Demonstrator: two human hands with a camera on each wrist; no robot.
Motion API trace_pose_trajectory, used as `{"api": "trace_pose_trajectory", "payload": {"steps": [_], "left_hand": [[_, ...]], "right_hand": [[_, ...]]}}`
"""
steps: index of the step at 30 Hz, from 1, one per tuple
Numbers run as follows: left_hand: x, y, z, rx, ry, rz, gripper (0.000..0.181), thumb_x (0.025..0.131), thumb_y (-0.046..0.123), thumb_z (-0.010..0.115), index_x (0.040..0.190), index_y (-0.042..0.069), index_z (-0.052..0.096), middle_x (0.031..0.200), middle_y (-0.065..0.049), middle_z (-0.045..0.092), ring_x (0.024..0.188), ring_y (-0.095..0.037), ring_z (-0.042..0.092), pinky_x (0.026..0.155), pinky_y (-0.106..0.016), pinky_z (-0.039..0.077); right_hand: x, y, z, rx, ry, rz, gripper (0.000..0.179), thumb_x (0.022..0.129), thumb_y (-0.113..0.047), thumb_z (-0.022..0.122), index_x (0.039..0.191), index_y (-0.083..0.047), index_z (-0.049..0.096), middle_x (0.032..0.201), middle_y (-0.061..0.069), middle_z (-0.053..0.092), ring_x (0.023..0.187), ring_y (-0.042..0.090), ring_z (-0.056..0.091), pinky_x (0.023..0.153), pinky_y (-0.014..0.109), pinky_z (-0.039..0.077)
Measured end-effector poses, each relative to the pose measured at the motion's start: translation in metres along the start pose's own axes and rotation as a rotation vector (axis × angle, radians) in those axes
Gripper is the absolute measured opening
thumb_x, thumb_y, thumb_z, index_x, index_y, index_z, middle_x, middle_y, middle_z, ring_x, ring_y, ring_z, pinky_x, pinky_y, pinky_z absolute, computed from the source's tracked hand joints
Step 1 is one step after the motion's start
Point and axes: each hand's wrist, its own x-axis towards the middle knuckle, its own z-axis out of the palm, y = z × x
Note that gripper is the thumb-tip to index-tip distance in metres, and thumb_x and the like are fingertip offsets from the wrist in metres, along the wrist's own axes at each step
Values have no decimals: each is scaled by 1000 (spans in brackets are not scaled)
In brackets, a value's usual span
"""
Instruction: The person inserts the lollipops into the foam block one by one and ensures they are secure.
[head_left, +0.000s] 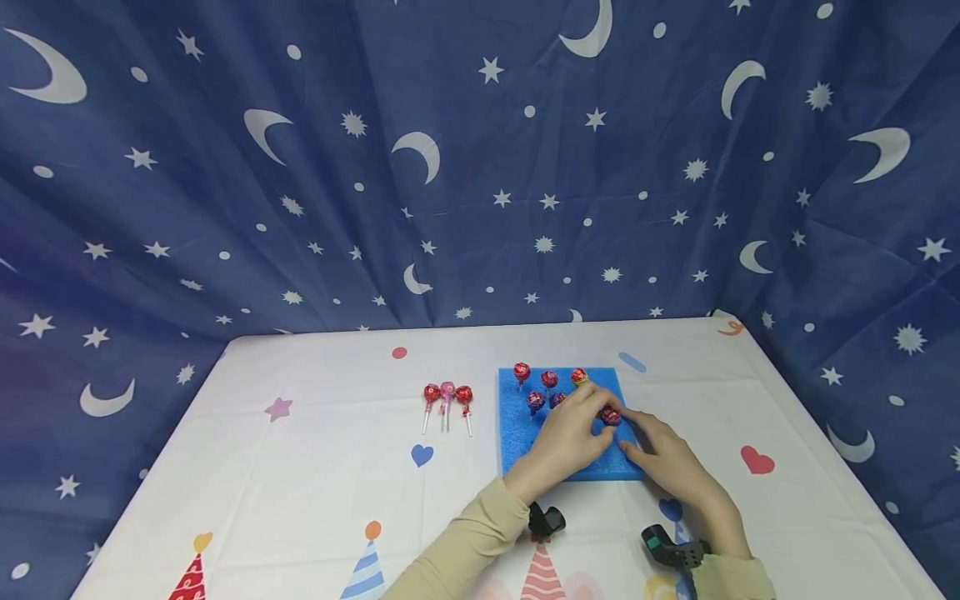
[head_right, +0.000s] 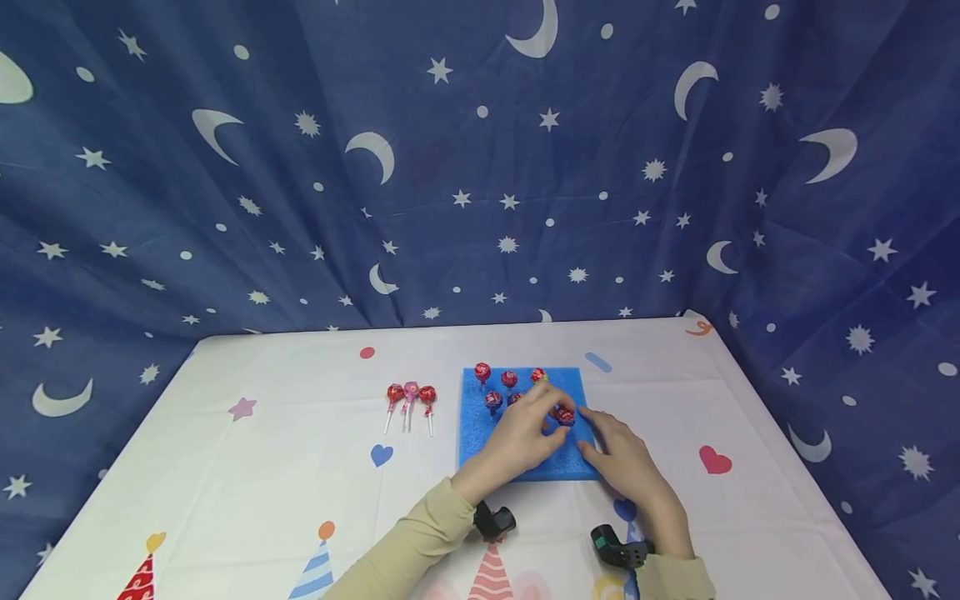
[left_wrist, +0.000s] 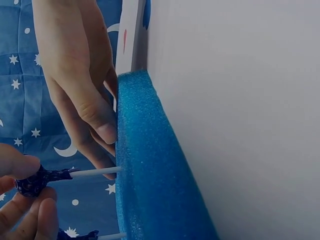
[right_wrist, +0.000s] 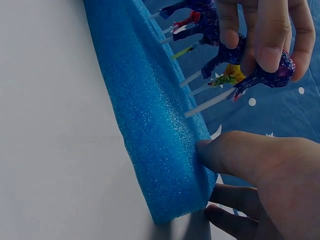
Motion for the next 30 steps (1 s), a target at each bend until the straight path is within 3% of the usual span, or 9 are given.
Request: {"api": "trace_pose_trajectory", "payload": {"steps": [9, 15, 22, 30], "left_hand": [[-1, 3, -3, 53, -14, 24, 26, 84, 16, 71, 110, 18, 64, 106, 6, 61, 91, -4, 59, 74, -11, 45], [-2, 2, -3, 126, -29, 63, 26, 86, 17, 70, 111, 18, 65, 106, 6, 63, 95, -5, 61, 94, -21, 50], [-4, 1, 0, 177, -56, 81, 27, 86, 20, 70, 113, 18, 64, 101, 8, 62, 83, -3, 53, 69, -10, 43], [-6, 0, 2, 219, -41, 97, 29, 86, 21, 70, 114, 18, 64, 103, 8, 63, 93, -4, 58, 82, -13, 48]], "right_hand": [[1, -2, -1, -8, 5, -6, 59, 94, -31, 57, 145, -6, 39, 147, 27, 40, 135, 53, 32, 101, 72, 28], [1, -2, -1, -10, 7, -9, 59, 94, -31, 57, 144, -3, 40, 146, 27, 40, 135, 53, 33, 102, 72, 29], [1, -2, -1, -10, 14, -19, 59, 94, -28, 58, 142, 0, 40, 145, 28, 41, 134, 52, 34, 103, 70, 30], [-1, -2, -1, -6, 17, -20, 57, 94, -27, 58, 142, -1, 41, 145, 27, 42, 134, 52, 34, 102, 71, 29]]}}
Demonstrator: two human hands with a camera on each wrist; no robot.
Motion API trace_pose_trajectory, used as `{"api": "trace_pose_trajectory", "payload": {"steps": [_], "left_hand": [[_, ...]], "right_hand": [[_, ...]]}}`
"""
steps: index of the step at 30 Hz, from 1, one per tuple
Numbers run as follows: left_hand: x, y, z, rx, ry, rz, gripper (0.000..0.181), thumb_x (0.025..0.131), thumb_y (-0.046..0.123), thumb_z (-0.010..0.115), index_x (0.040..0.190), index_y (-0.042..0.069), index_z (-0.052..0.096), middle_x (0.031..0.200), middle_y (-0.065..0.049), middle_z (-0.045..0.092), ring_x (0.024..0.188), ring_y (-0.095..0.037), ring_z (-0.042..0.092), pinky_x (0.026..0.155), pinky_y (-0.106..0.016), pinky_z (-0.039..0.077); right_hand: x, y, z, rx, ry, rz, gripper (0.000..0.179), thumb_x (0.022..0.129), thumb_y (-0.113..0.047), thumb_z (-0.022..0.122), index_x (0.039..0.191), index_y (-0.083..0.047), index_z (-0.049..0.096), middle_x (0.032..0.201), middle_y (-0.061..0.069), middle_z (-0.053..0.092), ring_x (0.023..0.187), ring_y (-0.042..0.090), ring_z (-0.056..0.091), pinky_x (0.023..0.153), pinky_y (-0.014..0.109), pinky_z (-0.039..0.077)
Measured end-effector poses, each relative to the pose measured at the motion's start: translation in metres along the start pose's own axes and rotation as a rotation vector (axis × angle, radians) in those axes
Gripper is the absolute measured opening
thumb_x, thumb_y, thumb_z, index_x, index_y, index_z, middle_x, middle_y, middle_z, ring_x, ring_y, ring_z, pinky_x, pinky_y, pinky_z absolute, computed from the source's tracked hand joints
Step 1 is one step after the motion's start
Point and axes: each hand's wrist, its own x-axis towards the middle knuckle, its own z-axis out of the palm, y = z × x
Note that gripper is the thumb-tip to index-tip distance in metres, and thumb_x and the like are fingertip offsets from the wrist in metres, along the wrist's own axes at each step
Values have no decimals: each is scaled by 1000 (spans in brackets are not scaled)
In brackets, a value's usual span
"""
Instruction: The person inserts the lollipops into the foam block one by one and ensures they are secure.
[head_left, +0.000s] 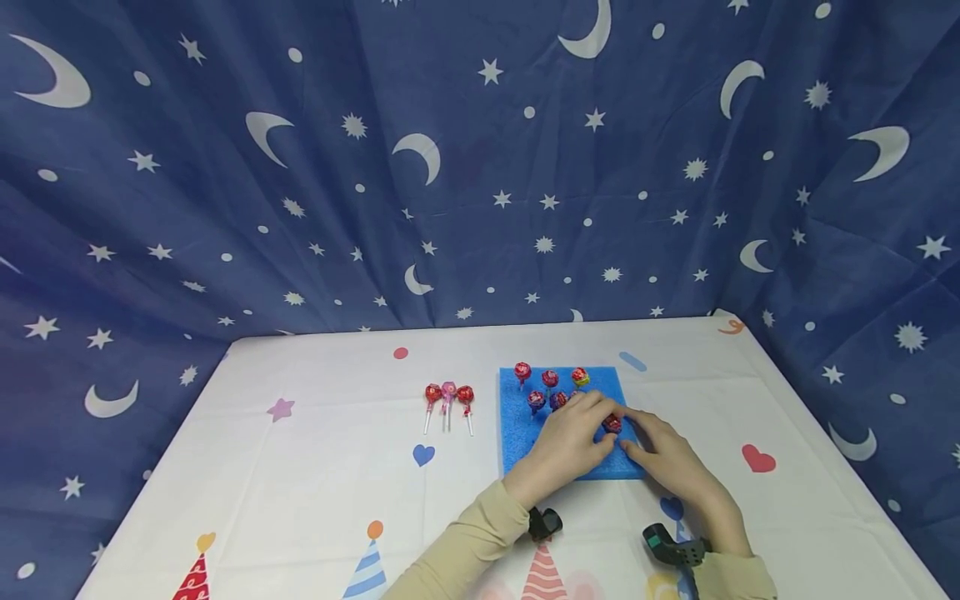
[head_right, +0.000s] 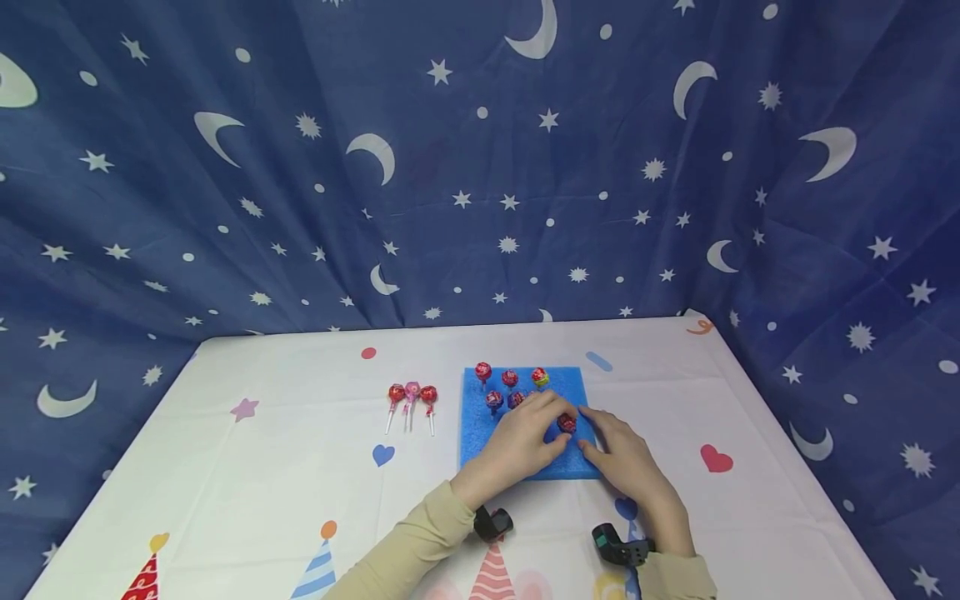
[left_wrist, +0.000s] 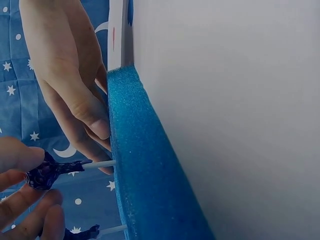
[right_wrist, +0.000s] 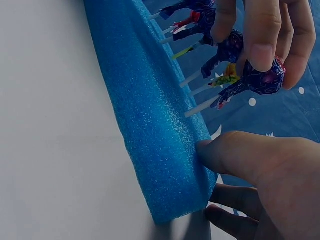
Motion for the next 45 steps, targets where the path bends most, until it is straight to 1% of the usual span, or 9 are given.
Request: {"api": "trace_pose_trajectory", "payload": {"steps": [3, 9, 18, 25, 30, 34, 36, 42, 45], "left_hand": [[-2, 1, -1, 6, 8, 8, 29, 86, 22, 70, 114, 18, 65, 106, 8, 64, 96, -6, 58, 81, -13, 49], [-5, 1, -1, 13, 34, 13, 28, 85, 22, 70, 113, 18, 65, 106, 8, 64, 93, -5, 56, 74, -10, 47], [-10, 0, -11, 3, 81, 1, 24, 84, 21, 70, 108, 21, 66, 107, 10, 64, 95, -5, 55, 77, -10, 46], [-17, -2, -26, -47, 75, -42, 24, 87, 22, 68, 111, 21, 65, 109, 8, 63, 102, -8, 57, 86, -16, 50], [-24, -9, -36, -90, 101, -84, 25, 88, 21, 68, 113, 19, 65, 112, 7, 64, 105, -8, 57, 89, -18, 50], [-29, -15, -41, -144, 120, -124, 26, 89, 19, 67, 115, 17, 65, 113, 5, 64, 105, -10, 56, 92, -21, 49], [-32, -18, -42, -172, 124, -146, 27, 90, 19, 66, 116, 16, 64, 114, 4, 63, 105, -11, 56, 91, -22, 50], [-40, -27, -43, -187, 157, -191, 27, 89, 19, 66, 116, 18, 64, 113, 4, 64, 97, -10, 55, 77, -18, 49], [-43, -32, -47, -195, 181, -212, 26, 88, 18, 66, 114, 18, 65, 113, 5, 64, 98, -11, 56, 78, -21, 50]], "right_hand": [[-1, 0, 1, 2, -3, 4, 57, 94, -28, 58, 142, -2, 41, 144, 27, 42, 134, 52, 35, 102, 71, 29], [-1, 0, 2, -1, -6, 12, 57, 94, -28, 57, 142, -2, 41, 145, 27, 42, 134, 52, 34, 102, 71, 29], [1, -2, 2, -8, -10, 13, 57, 94, -28, 58, 144, -6, 40, 146, 26, 41, 135, 51, 33, 102, 71, 29], [3, -4, 1, -13, -13, 23, 57, 94, -26, 59, 144, -7, 41, 147, 27, 40, 136, 52, 32, 103, 71, 28], [3, -5, 1, -19, -16, 32, 58, 93, -27, 59, 144, -7, 41, 147, 27, 39, 136, 53, 31, 102, 71, 28], [4, -5, 2, -24, -21, 37, 58, 93, -27, 59, 145, -8, 39, 148, 27, 38, 136, 53, 30, 101, 71, 28], [3, -5, 2, -25, -22, 39, 59, 94, -27, 59, 145, -8, 39, 148, 27, 37, 136, 53, 30, 102, 71, 28], [2, -4, 3, -17, -24, 41, 59, 94, -26, 58, 146, -7, 37, 148, 27, 36, 137, 52, 29, 103, 70, 28], [0, -4, 4, -14, -25, 44, 59, 94, -27, 58, 146, -7, 37, 148, 27, 36, 137, 52, 29, 103, 70, 28]]}}
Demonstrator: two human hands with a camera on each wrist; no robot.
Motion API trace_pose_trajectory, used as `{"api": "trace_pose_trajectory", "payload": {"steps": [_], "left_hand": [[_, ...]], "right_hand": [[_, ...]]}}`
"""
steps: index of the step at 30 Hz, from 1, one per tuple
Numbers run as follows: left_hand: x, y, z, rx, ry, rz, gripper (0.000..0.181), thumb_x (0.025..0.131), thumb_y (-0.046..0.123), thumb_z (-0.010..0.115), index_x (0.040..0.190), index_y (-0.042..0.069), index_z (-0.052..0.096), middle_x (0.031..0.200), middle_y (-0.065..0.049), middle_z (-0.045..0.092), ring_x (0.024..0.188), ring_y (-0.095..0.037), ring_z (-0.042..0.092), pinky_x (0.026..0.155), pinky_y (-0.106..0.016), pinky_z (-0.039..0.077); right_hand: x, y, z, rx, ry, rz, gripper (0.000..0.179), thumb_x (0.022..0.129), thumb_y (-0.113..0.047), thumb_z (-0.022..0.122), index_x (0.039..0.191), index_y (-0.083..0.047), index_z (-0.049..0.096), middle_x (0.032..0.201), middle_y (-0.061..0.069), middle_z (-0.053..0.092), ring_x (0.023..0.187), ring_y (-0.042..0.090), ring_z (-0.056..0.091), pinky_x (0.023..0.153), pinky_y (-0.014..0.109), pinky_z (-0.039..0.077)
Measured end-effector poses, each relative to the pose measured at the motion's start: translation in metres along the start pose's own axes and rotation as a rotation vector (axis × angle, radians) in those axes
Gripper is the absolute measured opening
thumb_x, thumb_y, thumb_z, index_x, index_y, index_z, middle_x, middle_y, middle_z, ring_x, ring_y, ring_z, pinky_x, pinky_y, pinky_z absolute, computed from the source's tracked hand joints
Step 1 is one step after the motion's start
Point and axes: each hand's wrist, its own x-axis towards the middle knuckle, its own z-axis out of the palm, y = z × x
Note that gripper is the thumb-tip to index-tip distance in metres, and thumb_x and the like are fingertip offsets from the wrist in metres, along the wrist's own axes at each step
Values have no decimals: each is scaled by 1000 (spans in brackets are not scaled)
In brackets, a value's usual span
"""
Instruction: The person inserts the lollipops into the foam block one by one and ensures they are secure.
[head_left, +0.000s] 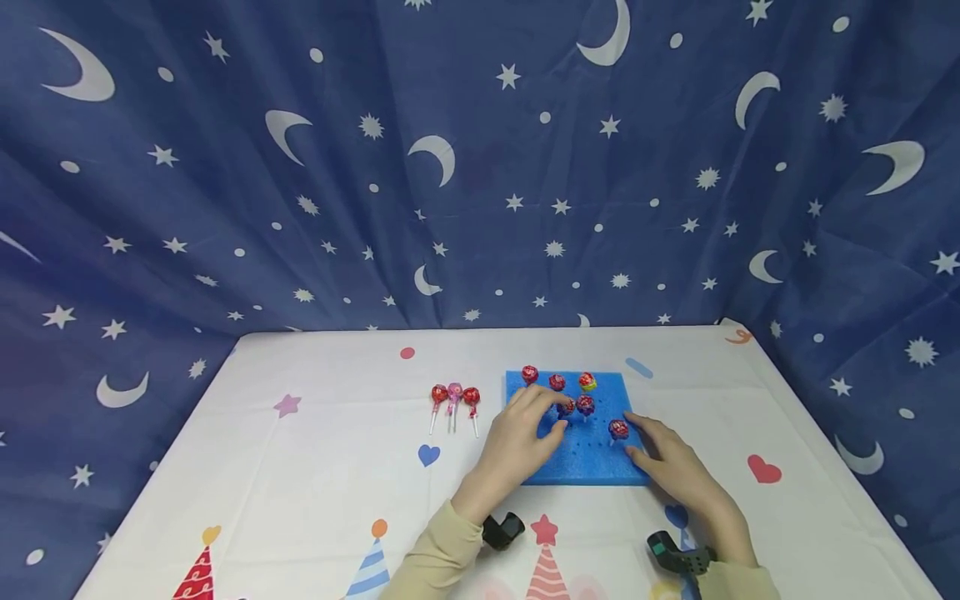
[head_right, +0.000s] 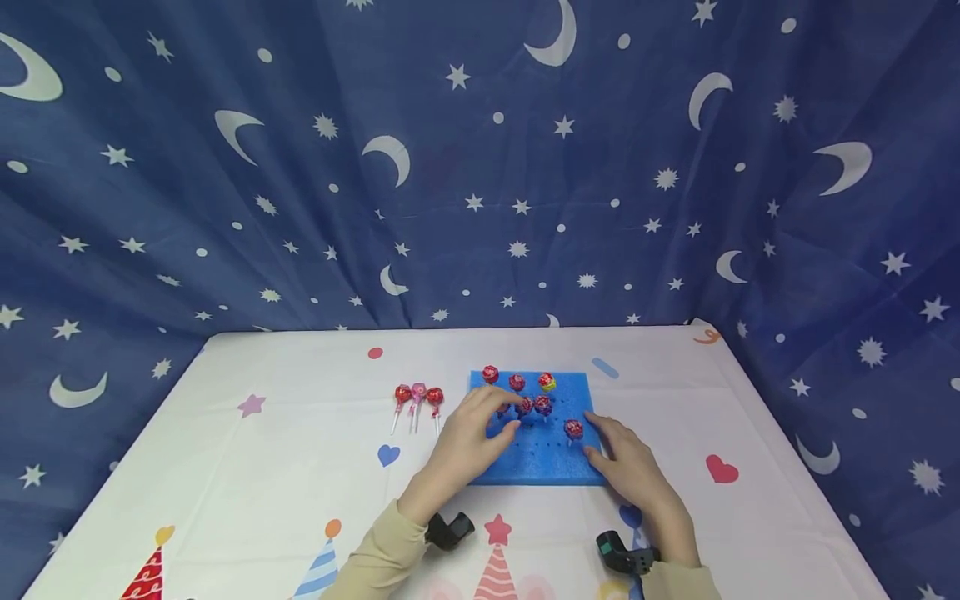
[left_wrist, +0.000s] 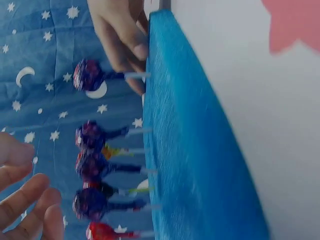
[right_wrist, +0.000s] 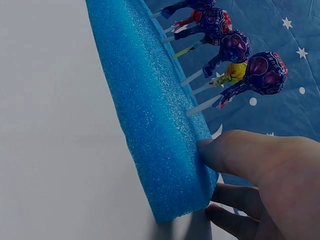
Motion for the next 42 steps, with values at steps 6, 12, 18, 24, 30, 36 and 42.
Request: {"api": "trace_pose_trajectory", "payload": {"steps": [6, 12, 18, 24, 30, 36, 42], "left_hand": [[1, -12, -18, -43, 67, -73, 25, 88, 15, 66, 114, 16, 65, 111, 3, 64, 100, -13, 59, 82, -27, 52], [0, -29, -31, -74, 150, -108, 27, 87, 13, 68, 113, 13, 65, 107, -2, 65, 95, -17, 61, 72, -25, 53], [-1, -49, -35, -84, 221, -182, 28, 83, 9, 71, 110, 13, 67, 105, -3, 66, 92, -22, 63, 69, -27, 53], [-4, -67, -39, -50, 247, -249, 26, 82, 8, 71, 108, 12, 67, 100, -5, 66, 87, -22, 62, 73, -29, 51], [-7, -80, -46, -42, 263, -290, 26, 82, 8, 71, 107, 12, 68, 100, -5, 67, 88, -20, 64, 77, -35, 51], [-12, -95, -53, -48, 238, -379, 25, 84, 11, 70, 109, 12, 67, 103, -7, 66, 87, -21, 65, 73, -33, 50], [-17, -107, -56, -44, 232, -436, 27, 83, 11, 70, 110, 11, 66, 105, -10, 65, 90, -25, 64, 68, -30, 47]], "right_hand": [[0, 0, 2, -5, -20, 17, 60, 94, -29, 57, 147, -8, 36, 149, 27, 35, 137, 52, 28, 103, 70, 27], [2, 1, 2, -25, -26, 29, 62, 94, -34, 57, 147, -9, 36, 150, 27, 34, 138, 52, 27, 102, 71, 27], [2, 1, 1, -17, -14, 6, 61, 94, -32, 58, 146, -8, 37, 149, 27, 36, 137, 52, 28, 102, 71, 27], [2, 1, 2, -15, -13, 8, 61, 94, -31, 58, 146, -8, 37, 149, 27, 35, 137, 52, 28, 102, 71, 27], [2, 0, 1, -11, -22, 18, 62, 94, -32, 58, 147, -8, 36, 149, 27, 35, 137, 52, 27, 102, 71, 28], [2, 0, 1, -9, -36, 39, 63, 94, -33, 58, 147, -8, 35, 150, 27, 33, 138, 53, 26, 102, 71, 26], [2, 0, 2, -9, -45, 55, 64, 94, -34, 58, 148, -9, 34, 150, 27, 32, 138, 53, 25, 102, 72, 24]]}}
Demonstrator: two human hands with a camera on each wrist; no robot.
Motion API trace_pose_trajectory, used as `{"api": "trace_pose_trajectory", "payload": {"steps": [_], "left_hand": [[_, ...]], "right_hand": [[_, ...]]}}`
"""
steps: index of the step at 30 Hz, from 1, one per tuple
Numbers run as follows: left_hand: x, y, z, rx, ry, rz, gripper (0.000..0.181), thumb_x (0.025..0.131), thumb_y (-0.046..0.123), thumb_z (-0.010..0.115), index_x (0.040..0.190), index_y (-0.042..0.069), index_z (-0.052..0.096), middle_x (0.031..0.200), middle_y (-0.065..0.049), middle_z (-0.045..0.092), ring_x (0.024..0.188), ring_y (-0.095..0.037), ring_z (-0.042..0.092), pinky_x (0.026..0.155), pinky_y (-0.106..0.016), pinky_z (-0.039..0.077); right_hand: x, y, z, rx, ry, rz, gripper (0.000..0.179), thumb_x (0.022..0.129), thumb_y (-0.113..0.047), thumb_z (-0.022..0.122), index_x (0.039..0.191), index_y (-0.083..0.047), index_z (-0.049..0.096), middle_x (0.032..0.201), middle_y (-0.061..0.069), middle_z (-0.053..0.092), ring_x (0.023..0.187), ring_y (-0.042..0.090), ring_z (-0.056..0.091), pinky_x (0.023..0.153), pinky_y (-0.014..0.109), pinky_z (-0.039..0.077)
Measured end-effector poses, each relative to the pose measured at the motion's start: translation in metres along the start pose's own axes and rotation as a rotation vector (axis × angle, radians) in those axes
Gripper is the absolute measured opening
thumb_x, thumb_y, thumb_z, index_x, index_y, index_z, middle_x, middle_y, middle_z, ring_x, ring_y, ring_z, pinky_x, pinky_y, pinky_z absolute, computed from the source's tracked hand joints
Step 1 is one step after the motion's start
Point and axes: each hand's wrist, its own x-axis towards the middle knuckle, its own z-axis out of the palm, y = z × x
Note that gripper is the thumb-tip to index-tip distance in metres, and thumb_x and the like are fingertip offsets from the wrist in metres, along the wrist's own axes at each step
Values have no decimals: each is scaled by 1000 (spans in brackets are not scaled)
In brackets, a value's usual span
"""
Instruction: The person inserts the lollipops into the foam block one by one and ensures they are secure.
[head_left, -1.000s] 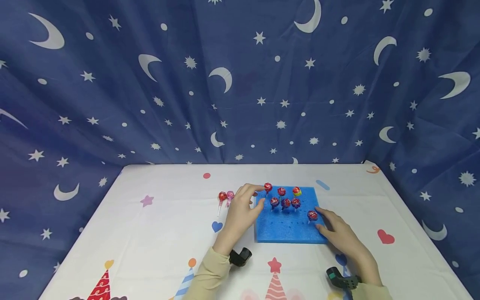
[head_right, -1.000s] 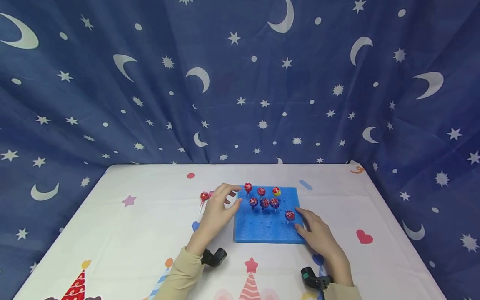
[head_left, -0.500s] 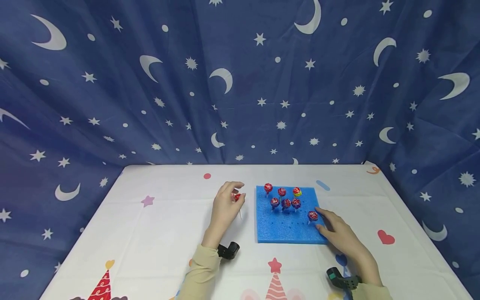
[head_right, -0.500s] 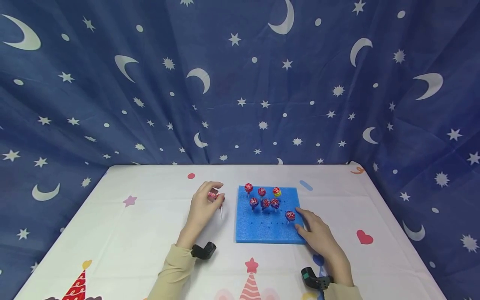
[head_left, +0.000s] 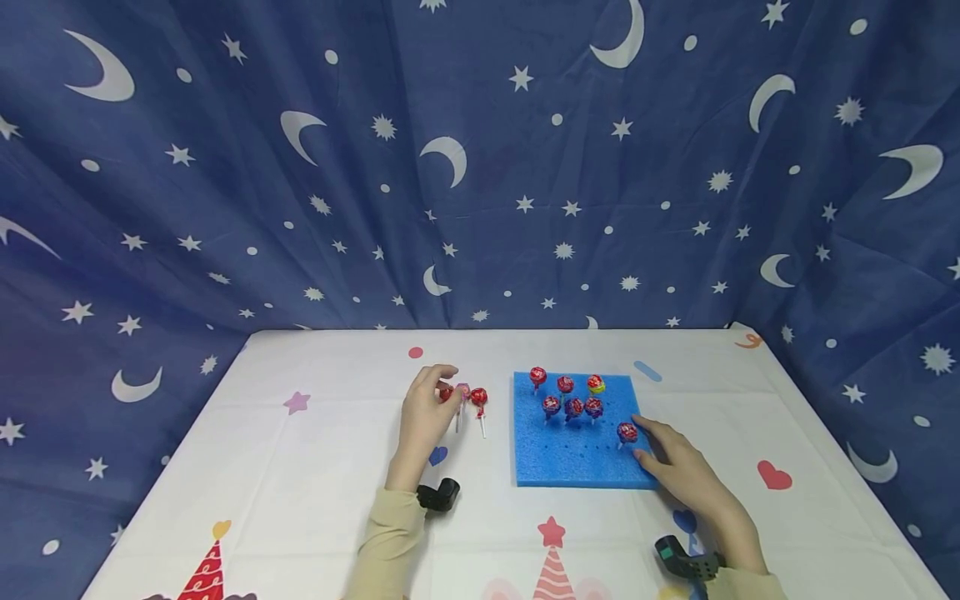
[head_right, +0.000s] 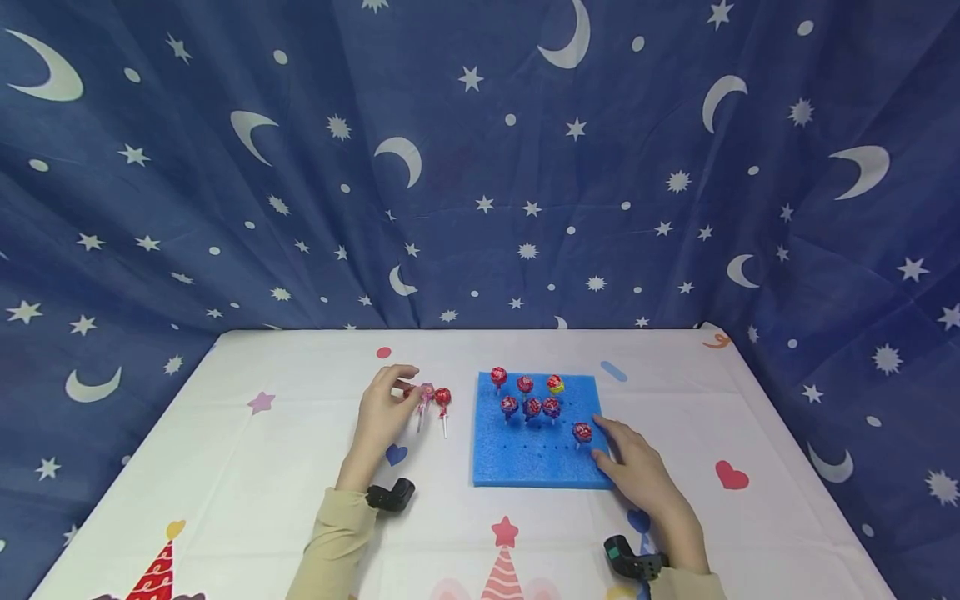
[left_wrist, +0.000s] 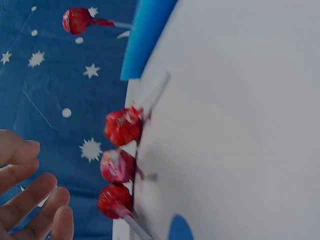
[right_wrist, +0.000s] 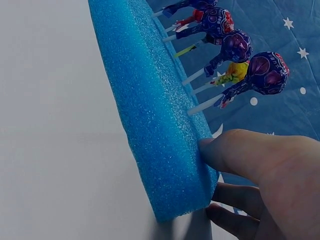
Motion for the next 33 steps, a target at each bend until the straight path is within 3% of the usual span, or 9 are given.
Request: {"api": "trace_pose_trajectory", "payload": {"steps": [8, 18, 23, 33], "left_hand": [[0, -16, -1, 70, -5, -26, 29, 83, 12, 70, 111, 11, 65, 107, -8, 64, 96, -25, 63, 79, -40, 52], [2, -28, -2, 36, -138, -149, 38, 86, 17, 69, 123, 13, 61, 121, -9, 63, 111, -29, 61, 94, -46, 50], [6, -31, -1, 36, -181, -127, 39, 87, 17, 68, 125, 12, 61, 121, -11, 63, 113, -31, 60, 98, -48, 47], [9, -34, 2, 64, -220, -145, 35, 87, 15, 66, 121, 10, 64, 118, -13, 65, 109, -30, 54, 96, -46, 45]], "right_hand": [[0, 0, 0, -4, 5, -4, 64, 94, -34, 58, 147, -8, 35, 150, 27, 33, 138, 53, 25, 102, 72, 25], [0, 0, 0, -3, 9, -9, 64, 94, -33, 58, 147, -8, 35, 150, 27, 33, 138, 53, 26, 102, 71, 26], [0, 0, -1, 1, 8, -3, 63, 94, -32, 58, 148, -8, 35, 150, 27, 33, 138, 53, 26, 102, 71, 26], [-2, 0, 0, 3, 27, -14, 62, 94, -31, 58, 147, -10, 35, 150, 27, 34, 138, 53, 27, 101, 71, 27]]}}
